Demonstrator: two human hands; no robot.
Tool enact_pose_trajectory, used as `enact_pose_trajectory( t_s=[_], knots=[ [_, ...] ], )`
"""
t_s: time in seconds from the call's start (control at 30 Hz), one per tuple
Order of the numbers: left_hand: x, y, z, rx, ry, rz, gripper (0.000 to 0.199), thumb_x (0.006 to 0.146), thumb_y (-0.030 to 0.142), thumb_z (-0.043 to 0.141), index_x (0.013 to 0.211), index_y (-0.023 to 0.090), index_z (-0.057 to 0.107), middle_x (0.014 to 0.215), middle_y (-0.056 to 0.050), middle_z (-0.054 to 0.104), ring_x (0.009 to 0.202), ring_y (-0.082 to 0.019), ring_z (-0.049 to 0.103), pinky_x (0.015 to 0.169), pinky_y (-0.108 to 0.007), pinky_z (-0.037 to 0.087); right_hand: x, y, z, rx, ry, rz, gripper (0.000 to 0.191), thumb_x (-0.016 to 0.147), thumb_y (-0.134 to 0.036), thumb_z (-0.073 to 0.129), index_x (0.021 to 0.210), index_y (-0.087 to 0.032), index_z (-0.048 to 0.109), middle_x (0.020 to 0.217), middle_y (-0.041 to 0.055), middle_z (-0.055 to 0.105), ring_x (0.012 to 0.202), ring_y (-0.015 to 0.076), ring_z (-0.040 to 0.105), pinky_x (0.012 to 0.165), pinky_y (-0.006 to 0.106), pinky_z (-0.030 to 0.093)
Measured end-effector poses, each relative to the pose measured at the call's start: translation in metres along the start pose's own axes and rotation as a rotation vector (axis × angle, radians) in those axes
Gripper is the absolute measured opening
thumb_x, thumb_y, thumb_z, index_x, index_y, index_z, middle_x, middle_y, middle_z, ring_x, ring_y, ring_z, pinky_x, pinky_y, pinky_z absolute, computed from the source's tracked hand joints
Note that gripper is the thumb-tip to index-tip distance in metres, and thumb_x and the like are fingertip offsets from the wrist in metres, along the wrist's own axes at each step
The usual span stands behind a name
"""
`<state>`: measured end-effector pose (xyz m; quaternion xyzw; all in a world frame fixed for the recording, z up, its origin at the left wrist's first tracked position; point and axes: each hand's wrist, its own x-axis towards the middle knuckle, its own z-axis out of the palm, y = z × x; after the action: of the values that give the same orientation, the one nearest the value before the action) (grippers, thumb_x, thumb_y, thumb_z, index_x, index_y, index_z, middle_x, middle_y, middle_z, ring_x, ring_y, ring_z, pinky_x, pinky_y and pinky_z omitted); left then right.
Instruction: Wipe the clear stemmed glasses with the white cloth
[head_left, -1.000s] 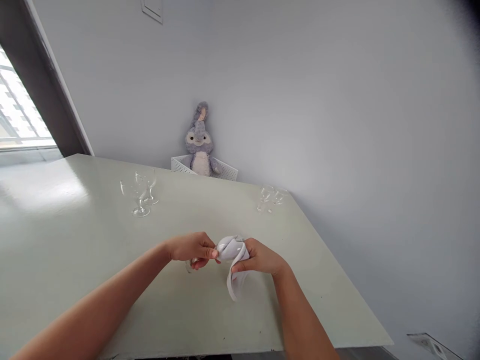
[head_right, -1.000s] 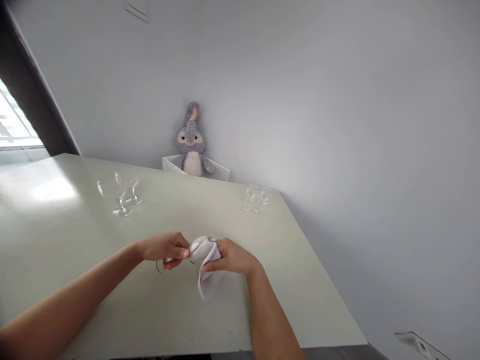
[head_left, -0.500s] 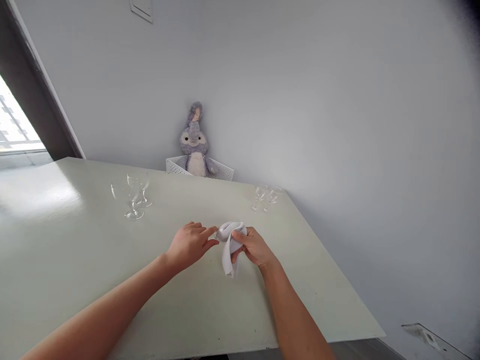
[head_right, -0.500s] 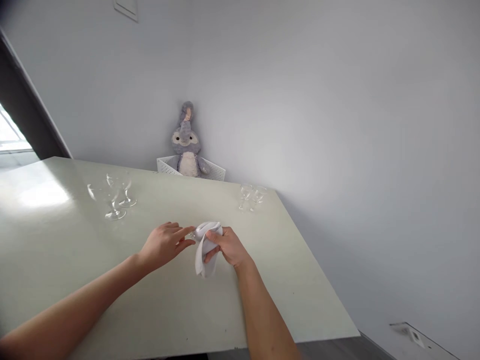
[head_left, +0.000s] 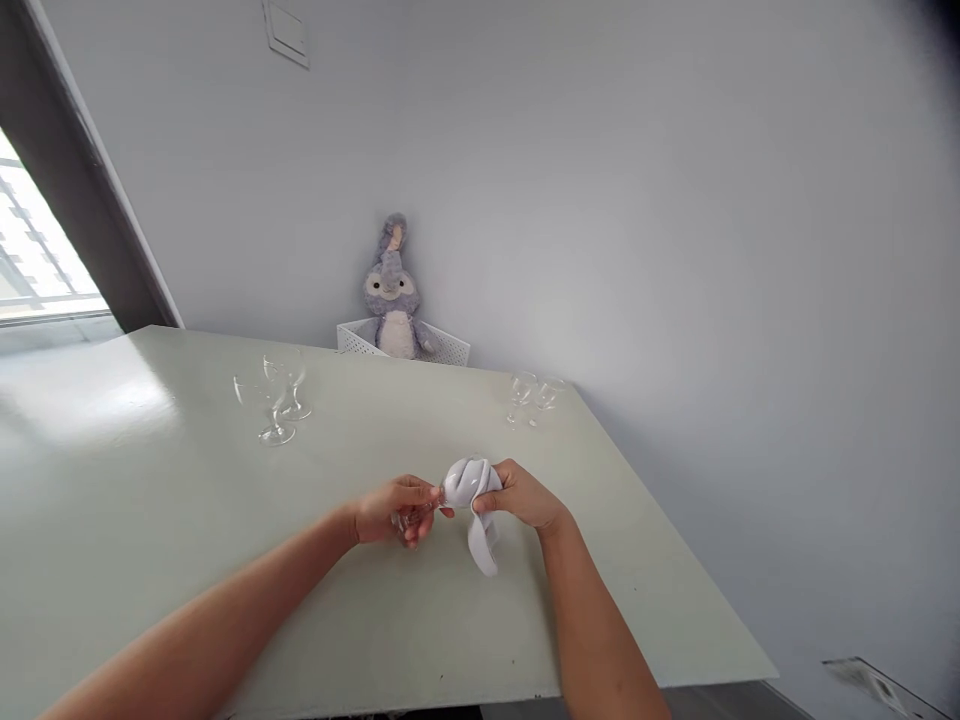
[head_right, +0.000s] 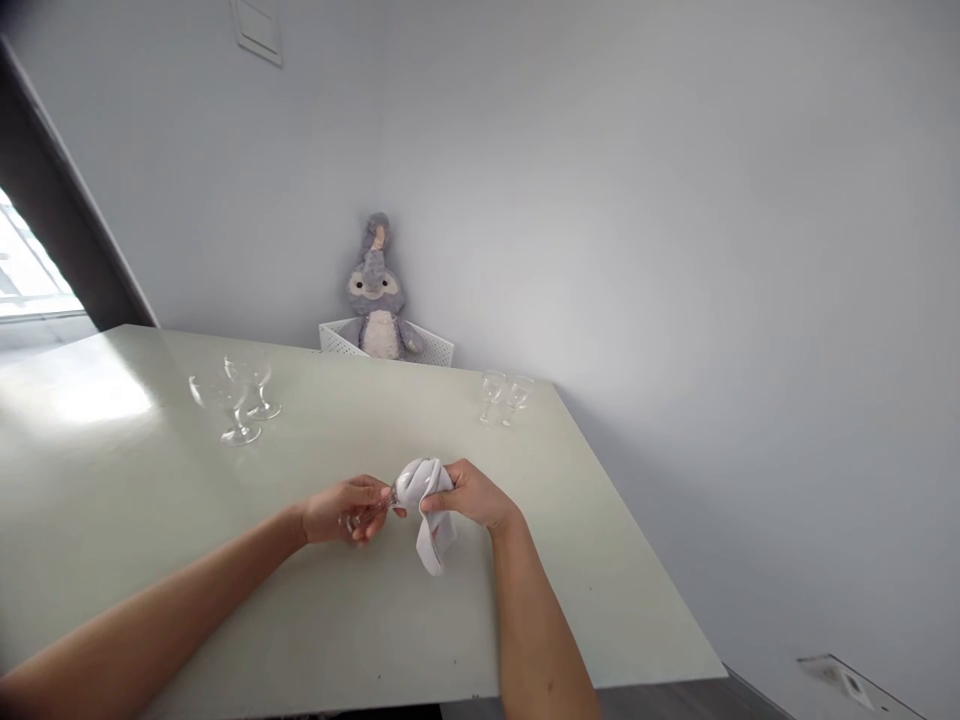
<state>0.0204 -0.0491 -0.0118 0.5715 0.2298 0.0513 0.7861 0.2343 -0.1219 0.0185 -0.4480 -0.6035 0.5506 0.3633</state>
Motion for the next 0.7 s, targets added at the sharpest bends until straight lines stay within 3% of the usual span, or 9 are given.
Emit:
enact_pose_trajectory(
  t_s=[0.13,0.23,0.3,0.37,0.47,0.7],
  knots=[
    [0.001,0.002,0.000,0.321,0.197,0.125,0.042,0.077,0.052,0.046,0.081,0.014,0.062,0.061,-0.003,0.057,0.051,-0.011,0.050,0.048,-0.023,0.038,0.006,0.011,-0.003,0.054,0.046,0.039,0.029,0.063,-0.039,0.068,0.070,-0.012,0.063,0.057,-0.0002,0.059,0.049,0.0151,0.057,0.049,0.026,0.044],
    [0.003,-0.002,0.000,0.763,0.490,0.335,0.038,0.078,0.048,0.046,0.100,0.020,0.060,0.082,-0.004,0.062,0.073,-0.015,0.055,0.065,-0.028,0.042,0.011,0.018,-0.005,0.110,0.130,0.040,0.029,0.065,-0.039,0.068,0.072,-0.011,0.063,0.055,0.0016,0.061,0.049,0.0164,0.059,0.048,0.027,0.046],
    [0.003,-0.006,0.000,1.110,0.611,0.490,0.037,0.079,0.042,0.049,0.111,0.024,0.054,0.092,-0.005,0.061,0.086,-0.019,0.053,0.076,-0.033,0.041,0.014,0.021,-0.006,0.170,0.191,0.030,0.029,0.066,-0.038,0.067,0.074,-0.011,0.064,0.055,0.0022,0.062,0.048,0.0167,0.059,0.047,0.028,0.047],
    [0.003,-0.008,-0.002,1.374,0.648,0.605,0.040,0.079,0.037,0.051,0.116,0.024,0.049,0.099,-0.006,0.060,0.094,-0.022,0.050,0.083,-0.037,0.037,0.017,0.023,-0.005,0.234,0.237,0.015,0.028,0.066,-0.038,0.067,0.075,-0.011,0.064,0.054,0.0022,0.061,0.047,0.0161,0.058,0.046,0.028,0.048],
    [0.004,-0.009,-0.005,1.585,0.717,0.693,0.039,0.080,0.031,0.052,0.117,0.024,0.048,0.103,-0.008,0.059,0.098,-0.023,0.048,0.085,-0.040,0.034,0.021,0.026,-0.001,0.323,0.287,0.000,0.029,0.066,-0.039,0.068,0.074,-0.011,0.065,0.054,0.0021,0.061,0.045,0.0145,0.057,0.044,0.027,0.048],
    [0.009,-0.007,-0.011,1.738,0.817,0.729,0.025,0.085,0.025,0.044,0.107,0.021,0.054,0.080,-0.006,0.062,0.091,-0.022,0.049,0.081,-0.038,0.030,0.033,0.040,0.014,0.538,0.325,0.054,0.030,0.064,-0.040,0.070,0.069,-0.011,0.063,0.051,0.0005,0.060,0.038,0.0101,0.052,0.038,0.022,0.044]
  ],
)
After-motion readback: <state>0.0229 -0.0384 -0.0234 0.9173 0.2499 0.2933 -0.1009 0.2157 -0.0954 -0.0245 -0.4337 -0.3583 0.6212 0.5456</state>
